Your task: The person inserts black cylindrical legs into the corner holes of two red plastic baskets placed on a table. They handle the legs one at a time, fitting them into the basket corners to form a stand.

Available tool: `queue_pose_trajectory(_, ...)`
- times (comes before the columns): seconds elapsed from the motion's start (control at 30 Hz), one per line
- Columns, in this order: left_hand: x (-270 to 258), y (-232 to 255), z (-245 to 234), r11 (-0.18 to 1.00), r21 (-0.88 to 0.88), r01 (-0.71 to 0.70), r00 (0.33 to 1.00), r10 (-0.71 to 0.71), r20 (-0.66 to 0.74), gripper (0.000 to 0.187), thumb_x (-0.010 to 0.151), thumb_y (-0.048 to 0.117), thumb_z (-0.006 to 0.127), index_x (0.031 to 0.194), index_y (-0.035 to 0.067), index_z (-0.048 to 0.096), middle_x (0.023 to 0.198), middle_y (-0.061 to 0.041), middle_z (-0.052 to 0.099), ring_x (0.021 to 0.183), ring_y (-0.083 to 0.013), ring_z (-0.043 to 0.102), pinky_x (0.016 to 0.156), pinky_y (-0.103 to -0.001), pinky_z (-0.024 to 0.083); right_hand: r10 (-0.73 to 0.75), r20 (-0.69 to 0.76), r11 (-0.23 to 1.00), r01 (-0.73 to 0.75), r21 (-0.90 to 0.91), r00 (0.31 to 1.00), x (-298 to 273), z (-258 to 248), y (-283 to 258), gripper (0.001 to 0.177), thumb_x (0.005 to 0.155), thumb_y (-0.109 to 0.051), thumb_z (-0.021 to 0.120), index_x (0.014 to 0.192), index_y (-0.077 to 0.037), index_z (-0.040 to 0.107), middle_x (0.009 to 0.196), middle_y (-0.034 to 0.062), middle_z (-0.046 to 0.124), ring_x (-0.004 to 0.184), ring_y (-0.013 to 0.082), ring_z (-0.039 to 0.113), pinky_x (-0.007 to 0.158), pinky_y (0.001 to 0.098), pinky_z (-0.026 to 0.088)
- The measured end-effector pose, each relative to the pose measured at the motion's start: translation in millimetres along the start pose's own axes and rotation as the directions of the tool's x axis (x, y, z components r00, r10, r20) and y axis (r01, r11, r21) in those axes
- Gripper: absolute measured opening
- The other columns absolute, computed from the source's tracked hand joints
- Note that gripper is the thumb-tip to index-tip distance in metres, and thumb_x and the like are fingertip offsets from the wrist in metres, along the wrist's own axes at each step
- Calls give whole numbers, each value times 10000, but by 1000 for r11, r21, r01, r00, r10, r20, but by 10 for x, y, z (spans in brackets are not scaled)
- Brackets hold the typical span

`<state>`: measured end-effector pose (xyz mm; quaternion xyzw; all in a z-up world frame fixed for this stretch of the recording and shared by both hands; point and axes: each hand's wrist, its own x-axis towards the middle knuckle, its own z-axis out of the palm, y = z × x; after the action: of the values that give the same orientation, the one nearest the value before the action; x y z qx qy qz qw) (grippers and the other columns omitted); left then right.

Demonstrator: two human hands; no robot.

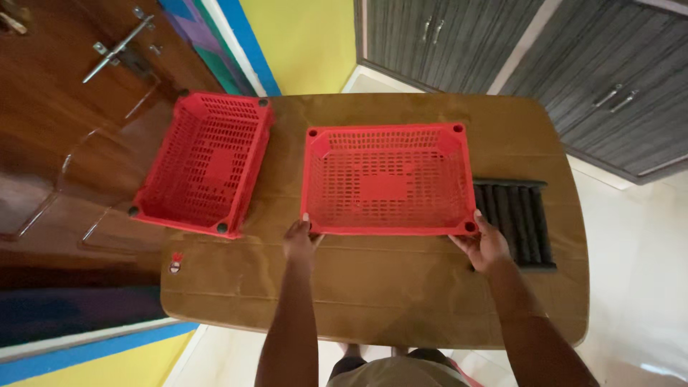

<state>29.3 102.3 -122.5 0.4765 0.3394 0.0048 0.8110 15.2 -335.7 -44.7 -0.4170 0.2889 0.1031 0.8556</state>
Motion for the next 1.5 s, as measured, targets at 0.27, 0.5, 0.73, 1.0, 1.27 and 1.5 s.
queue_pose_trajectory(0.27, -407, 465, 156, 998, 30, -49, 998, 49, 27, 383, 990, 203, 633, 1242, -84, 665, 1137, -151, 733, 1002, -261, 730, 868, -400, 628, -42, -171, 987, 67, 143, 984, 35, -2, 68, 324, 1013, -218, 684, 1252, -10, 615, 1258, 84, 680, 1117, 240, 648, 1029, 508, 533)
queue_pose_trajectory(0.5, -365, 538, 317, 997, 40, -66, 996, 63, 65, 337, 984, 163, 648, 1242, -52, 674, 1120, -157, 722, 949, -264, 700, 857, -409, 625, -220, 1, 973, 219, 72, 976, -22, -76, 53, 356, 1110, -270, 562, 1310, 10, 654, 1255, 137, 699, 1026, 283, 640, 968, 490, 565)
queue_pose_trajectory(0.73, -135, 734, -64, 994, -31, -107, 993, 106, -55, 270, 964, 141, 664, 1080, -103, 674, 1025, -154, 714, 922, -280, 710, 819, -431, 671, -107, -115, 989, 117, 86, 988, -29, 392, 259, 371, 1033, -191, 521, 1355, -18, 586, 1372, 135, 637, 1205, 332, 653, 1008, 535, 527)
queue_pose_trajectory(1.0, -101, 230, 162, 990, 98, -104, 992, 97, 75, 376, 1022, 236, 653, 1083, -134, 682, 919, -139, 671, 832, -241, 668, 790, -410, 641, -176, -38, 982, 179, 64, 984, 177, -175, 151, 371, 1063, -254, 525, 1330, -9, 607, 1341, 118, 656, 1231, 311, 618, 993, 523, 563)
queue_pose_trajectory(1.27, -251, 497, 217, 981, 189, -33, 999, 29, 22, 398, 1002, 264, 623, 1195, -79, 684, 1030, -121, 737, 908, -227, 739, 820, -367, 627, -52, -176, 997, 60, 39, 983, 88, 25, 228, 390, 1015, -295, 599, 1289, -18, 624, 1343, 120, 650, 1206, 306, 650, 988, 477, 599)
queue_pose_trajectory(1.5, -435, 668, 242, 907, 409, 100, 995, -81, -64, 480, 966, 368, 664, 1324, 49, 665, 1030, -104, 749, 850, -209, 740, 689, -355, 585, 4, -326, 961, -95, -261, 945, 210, -29, 141, 490, 1021, -402, 625, 1276, 15, 587, 1251, 223, 647, 1091, 401, 650, 863, 505, 574)
